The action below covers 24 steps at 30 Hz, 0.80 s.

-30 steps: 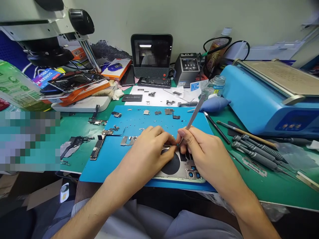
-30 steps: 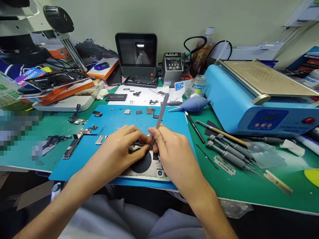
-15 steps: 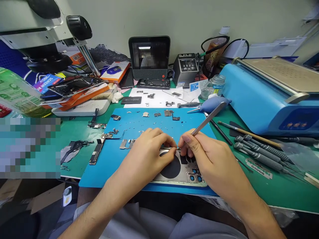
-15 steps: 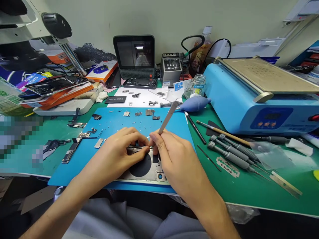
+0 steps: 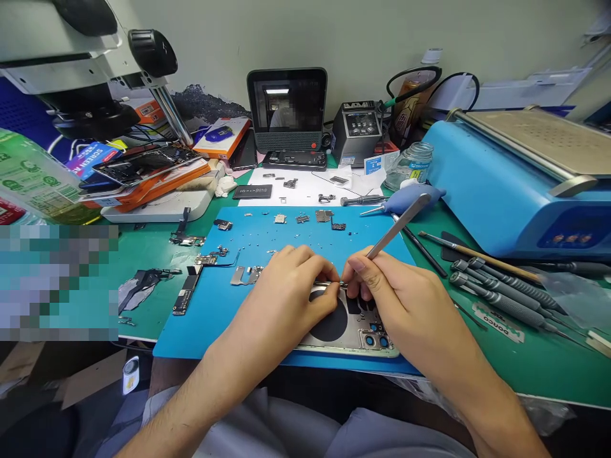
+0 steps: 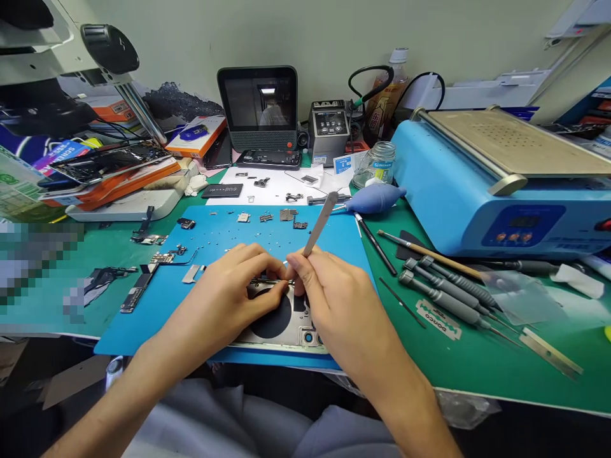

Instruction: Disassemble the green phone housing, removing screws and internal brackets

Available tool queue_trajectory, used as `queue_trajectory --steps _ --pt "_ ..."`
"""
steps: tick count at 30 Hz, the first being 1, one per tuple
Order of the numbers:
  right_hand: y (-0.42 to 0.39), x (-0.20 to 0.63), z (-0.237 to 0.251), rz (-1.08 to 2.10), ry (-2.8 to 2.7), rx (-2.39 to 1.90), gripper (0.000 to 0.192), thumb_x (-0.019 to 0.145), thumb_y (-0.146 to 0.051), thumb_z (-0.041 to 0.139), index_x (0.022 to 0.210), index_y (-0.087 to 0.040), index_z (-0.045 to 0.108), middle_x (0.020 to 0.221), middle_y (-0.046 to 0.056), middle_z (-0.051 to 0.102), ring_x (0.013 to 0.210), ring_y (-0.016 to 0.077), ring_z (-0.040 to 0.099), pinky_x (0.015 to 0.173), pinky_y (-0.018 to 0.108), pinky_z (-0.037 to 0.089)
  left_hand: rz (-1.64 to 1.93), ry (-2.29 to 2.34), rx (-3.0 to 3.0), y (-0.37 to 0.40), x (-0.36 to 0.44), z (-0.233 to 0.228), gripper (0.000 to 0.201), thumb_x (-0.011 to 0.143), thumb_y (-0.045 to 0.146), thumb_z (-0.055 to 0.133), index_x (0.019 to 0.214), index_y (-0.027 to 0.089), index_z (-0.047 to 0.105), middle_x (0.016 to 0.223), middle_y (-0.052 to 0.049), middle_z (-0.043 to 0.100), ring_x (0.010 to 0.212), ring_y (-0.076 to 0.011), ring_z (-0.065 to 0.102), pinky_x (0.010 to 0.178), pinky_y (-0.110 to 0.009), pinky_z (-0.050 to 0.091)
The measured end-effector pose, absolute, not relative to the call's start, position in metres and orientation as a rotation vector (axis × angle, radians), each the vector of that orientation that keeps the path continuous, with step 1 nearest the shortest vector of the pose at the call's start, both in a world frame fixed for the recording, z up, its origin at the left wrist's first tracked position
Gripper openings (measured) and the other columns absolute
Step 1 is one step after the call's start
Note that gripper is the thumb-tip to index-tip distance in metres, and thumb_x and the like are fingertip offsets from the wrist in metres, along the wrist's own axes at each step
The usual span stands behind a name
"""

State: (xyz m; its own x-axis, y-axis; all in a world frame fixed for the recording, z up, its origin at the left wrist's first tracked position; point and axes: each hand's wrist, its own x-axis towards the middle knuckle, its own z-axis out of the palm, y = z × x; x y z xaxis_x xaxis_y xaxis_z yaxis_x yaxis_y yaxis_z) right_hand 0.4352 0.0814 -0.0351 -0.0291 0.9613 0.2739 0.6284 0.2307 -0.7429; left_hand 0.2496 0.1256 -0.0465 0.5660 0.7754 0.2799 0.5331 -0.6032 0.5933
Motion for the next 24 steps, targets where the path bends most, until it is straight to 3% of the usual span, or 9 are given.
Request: queue_trajectory --steps 17,24 --pt "0.08 0.438 -0.039 0.494 -1.767 -1.428 0.034 0.112 -0.029 0.049 0.082 -0.025 0.065 0.077 -0.002 0.071 0.069 0.0132 0.066 0.067 0.025 0.047 0.643 1.165 2.194 0.129 0.257 -0.035 0.007 0.094 0.012 0.074 0.092 0.019 0.075 0.094 -0.002 0.072 0.093 -0.0243 0.062 0.081 -0.038 0.046" --pt "0.082 0.438 -0.038 0.596 -1.65 -1.467 0.043 0.112 -0.044 0.049 0.077 -0.026 0.064 0.075 -0.002 0.072 0.066 0.0139 0.066 0.064 0.026 0.049 0.609 1.217 2.188 0.129 0.26 -0.032 0.009 0.092 0.012 0.073 0.089 0.021 0.075 0.092 0.0 0.071 0.092 -0.0224 0.064 0.08 -0.036 0.047"
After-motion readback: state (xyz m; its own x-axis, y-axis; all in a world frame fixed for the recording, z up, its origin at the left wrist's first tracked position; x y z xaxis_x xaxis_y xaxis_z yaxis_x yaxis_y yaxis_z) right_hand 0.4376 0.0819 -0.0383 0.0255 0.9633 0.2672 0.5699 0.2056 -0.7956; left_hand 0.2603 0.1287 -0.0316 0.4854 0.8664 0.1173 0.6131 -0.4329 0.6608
